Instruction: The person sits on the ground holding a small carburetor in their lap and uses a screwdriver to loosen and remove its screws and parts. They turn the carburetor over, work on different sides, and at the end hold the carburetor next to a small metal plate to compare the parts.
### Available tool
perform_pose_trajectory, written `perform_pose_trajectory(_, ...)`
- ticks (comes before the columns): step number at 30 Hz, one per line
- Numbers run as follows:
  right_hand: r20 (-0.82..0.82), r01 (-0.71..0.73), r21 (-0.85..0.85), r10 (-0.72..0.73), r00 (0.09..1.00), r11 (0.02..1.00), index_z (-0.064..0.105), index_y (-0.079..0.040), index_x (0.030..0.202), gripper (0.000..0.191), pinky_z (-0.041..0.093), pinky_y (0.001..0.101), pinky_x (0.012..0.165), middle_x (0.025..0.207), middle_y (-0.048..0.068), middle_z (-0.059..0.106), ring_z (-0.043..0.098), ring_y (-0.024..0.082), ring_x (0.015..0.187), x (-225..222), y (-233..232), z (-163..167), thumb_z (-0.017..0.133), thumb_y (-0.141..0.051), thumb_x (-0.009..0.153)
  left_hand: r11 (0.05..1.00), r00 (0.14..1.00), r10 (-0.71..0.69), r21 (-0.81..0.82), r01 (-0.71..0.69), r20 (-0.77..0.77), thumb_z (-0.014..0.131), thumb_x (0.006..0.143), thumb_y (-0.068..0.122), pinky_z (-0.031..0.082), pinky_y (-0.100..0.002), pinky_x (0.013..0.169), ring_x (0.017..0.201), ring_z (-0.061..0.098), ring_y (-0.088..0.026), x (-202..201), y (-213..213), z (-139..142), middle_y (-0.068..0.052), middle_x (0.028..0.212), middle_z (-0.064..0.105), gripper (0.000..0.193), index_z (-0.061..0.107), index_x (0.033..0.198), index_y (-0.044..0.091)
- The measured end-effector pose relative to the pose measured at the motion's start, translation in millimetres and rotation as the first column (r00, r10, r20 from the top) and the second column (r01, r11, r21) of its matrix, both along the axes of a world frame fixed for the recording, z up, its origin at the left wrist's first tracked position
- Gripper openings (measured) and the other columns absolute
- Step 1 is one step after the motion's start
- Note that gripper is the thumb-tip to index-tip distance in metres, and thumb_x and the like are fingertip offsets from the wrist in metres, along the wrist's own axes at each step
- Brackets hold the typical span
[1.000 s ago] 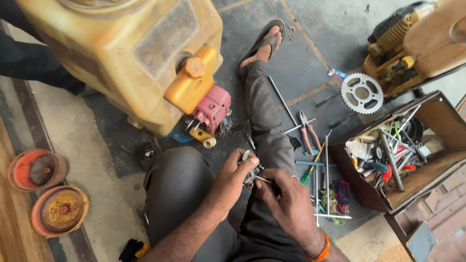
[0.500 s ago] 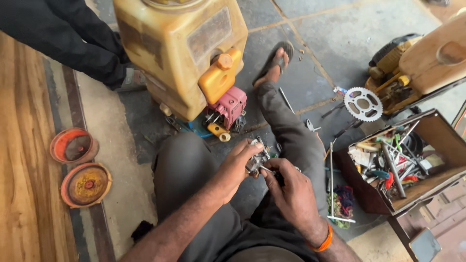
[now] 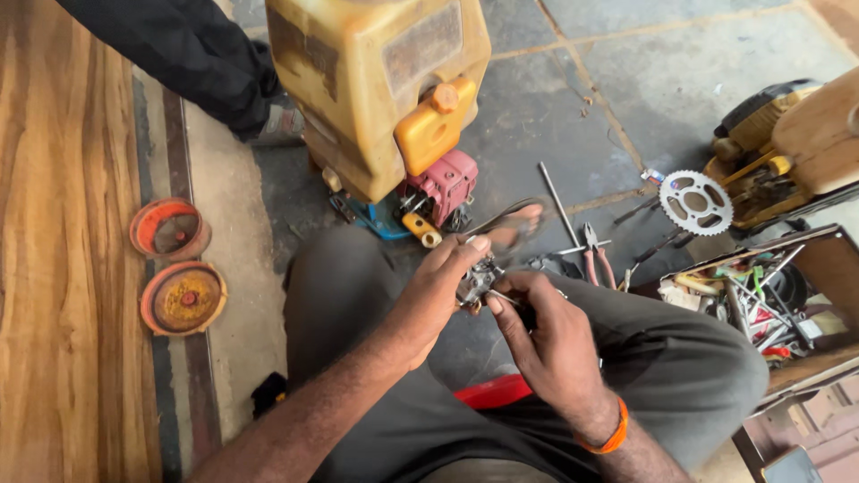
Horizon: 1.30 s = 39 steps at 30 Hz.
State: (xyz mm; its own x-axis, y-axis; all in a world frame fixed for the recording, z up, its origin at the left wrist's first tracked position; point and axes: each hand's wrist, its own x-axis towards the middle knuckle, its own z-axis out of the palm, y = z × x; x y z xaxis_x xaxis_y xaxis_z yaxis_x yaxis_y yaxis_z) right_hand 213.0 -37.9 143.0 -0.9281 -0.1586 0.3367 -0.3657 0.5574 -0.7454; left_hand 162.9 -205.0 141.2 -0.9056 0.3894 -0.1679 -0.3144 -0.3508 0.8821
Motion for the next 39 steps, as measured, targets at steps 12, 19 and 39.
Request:
perform_pose_trajectory(12,0.056,-0.008,0.004,0.008,0.998,1.0,0.062,-0.002,0.107,0.008,0.051,0.0283,0.063,0.078,0.008,0.067,0.062,0.015,0.064,-18.7,41.3,-45.1,0.065,-0.007,0.102,0.964,0.969,0.238,-0.136,-0.229,0.06,0.052,0.102,0.049,0.047,-0.023,0.052,0.061,0.054,-0.006,-3.9,51.6,-29.2,0.001,0.076,0.056,0.044,0.059,0.105,0.005)
perform_pose_trajectory(19,-0.002,-0.119,-0.133,0.12,0.993,0.984,0.06,0.0,0.116,0.017,0.055,0.0301,0.081,0.099,0.011,0.071,0.069,0.016,0.088,-57.0,24.2,-51.7,0.066,-0.007,0.102,0.955,0.956,0.286,-0.091,-0.281,0.058,0.049,0.104,0.053,0.045,-0.024,0.054,0.063,0.05,-0.005,-31.5,20.3,-32.9,0.003,0.078,0.052,0.047,0.057,0.104,0.007)
perform_pose_trajectory(39,0.302,0.211,0.082,-0.226,0.926,0.974,0.067,-0.003,0.104,0.01,0.05,0.0295,0.065,0.078,0.006,0.066,0.061,0.015,0.068,-109.3,79.2,-85.6,0.065,-0.014,0.103,0.926,0.996,0.064,-0.369,-0.081,-0.057,0.047,0.103,0.056,0.052,-0.024,0.071,0.08,0.063,-0.009,-124.1,97.4,-92.8,-0.003,0.086,0.066,0.054,0.063,0.105,0.005)
